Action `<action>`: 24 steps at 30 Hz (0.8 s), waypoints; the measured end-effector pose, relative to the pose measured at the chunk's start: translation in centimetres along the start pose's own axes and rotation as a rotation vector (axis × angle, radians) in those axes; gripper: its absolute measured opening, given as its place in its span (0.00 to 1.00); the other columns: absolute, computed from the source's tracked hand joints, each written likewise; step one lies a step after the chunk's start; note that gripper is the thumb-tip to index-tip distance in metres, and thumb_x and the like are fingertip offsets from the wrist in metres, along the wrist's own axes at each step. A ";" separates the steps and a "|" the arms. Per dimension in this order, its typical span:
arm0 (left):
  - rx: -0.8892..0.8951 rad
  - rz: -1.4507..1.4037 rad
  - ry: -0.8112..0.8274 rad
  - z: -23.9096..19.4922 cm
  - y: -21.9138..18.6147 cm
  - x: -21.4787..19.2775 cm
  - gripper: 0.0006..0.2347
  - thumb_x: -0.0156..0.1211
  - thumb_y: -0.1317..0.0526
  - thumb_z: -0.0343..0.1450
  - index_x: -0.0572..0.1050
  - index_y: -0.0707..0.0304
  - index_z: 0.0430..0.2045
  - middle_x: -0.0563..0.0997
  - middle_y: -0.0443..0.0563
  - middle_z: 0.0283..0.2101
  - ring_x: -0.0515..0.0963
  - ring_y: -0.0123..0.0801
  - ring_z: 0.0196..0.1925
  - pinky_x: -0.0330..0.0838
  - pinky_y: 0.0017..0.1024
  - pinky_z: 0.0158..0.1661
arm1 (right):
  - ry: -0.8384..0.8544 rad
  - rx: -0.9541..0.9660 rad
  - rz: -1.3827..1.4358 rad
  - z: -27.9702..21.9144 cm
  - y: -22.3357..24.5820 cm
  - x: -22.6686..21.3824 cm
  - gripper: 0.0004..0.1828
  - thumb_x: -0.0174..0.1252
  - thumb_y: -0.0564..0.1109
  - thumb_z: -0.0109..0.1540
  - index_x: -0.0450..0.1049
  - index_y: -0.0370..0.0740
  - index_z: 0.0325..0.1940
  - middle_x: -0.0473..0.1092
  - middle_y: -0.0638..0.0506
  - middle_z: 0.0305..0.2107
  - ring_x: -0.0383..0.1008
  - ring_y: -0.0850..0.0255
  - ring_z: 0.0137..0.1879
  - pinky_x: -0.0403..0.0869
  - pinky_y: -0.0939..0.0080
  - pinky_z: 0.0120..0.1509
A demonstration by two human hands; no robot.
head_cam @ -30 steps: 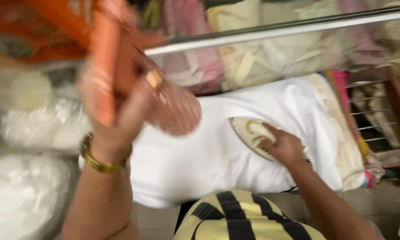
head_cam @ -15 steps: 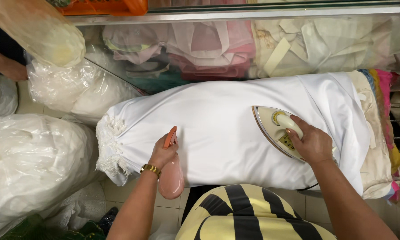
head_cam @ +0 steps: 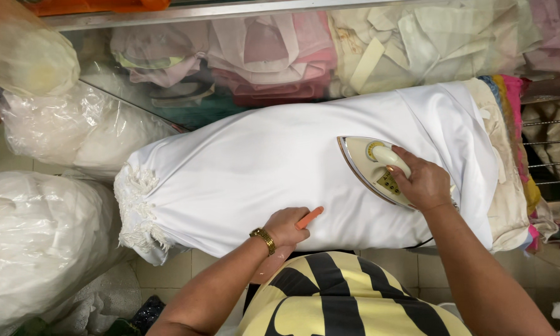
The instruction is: The person irons a large white fabric on a table using a steam iron. They repeatedly smooth the fabric with their hands and move the iron back and forth across the surface. At one point, they spray the fabric with water from a spray bottle before continuing to iron.
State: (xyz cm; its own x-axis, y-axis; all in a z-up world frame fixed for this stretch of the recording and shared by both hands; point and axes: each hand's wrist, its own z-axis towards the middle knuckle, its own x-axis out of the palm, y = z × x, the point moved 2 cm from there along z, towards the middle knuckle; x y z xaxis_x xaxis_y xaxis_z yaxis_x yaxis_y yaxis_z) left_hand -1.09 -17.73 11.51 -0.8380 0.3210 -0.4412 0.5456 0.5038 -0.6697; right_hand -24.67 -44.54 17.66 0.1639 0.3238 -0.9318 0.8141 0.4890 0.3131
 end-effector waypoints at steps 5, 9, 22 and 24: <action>0.067 -0.078 -0.128 -2.1 5.1 0.5 0.20 0.54 0.58 0.61 0.74 0.58 0.48 0.81 0.59 0.40 0.81 0.61 0.47 0.73 0.52 0.47 | 0.071 -0.156 -0.054 0.5 -0.7 0.3 0.31 0.58 0.63 0.60 0.71 0.75 0.70 0.80 0.52 0.47 0.79 0.46 0.52 0.78 0.44 0.56; 0.180 -0.239 -0.407 -7.7 6.9 -1.4 0.26 0.57 0.60 0.58 0.74 0.53 0.55 0.82 0.55 0.49 0.81 0.57 0.51 0.76 0.51 0.48 | 0.126 -0.306 -0.121 1.5 5.3 0.2 0.29 0.58 0.62 0.60 0.73 0.73 0.67 0.81 0.52 0.46 0.80 0.45 0.51 0.78 0.45 0.57; 0.367 -0.189 -0.841 -19.7 5.8 -5.5 0.21 0.54 0.71 0.65 0.71 0.65 0.55 0.80 0.61 0.56 0.85 0.46 0.51 0.82 0.34 0.41 | 0.371 -0.630 -0.271 10.6 29.7 10.3 0.32 0.47 0.73 0.62 0.66 0.75 0.70 0.77 0.58 0.52 0.76 0.51 0.56 0.72 0.45 0.53; 0.401 -0.201 -0.858 -21.3 5.0 -6.5 0.18 0.53 0.70 0.67 0.72 0.67 0.53 0.81 0.62 0.54 0.84 0.49 0.55 0.82 0.36 0.45 | 0.411 -0.664 -0.268 10.8 33.2 11.2 0.32 0.47 0.72 0.63 0.66 0.74 0.71 0.77 0.55 0.46 0.76 0.49 0.53 0.71 0.45 0.51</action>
State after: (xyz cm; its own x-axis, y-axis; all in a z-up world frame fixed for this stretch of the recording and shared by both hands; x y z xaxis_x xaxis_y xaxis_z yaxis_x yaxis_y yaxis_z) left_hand 6.93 -0.19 23.75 -0.7124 -0.5156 -0.4760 0.4880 0.1233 -0.8641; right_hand 10.21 -33.47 15.61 -0.3109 0.3357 -0.8892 0.2769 0.9270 0.2531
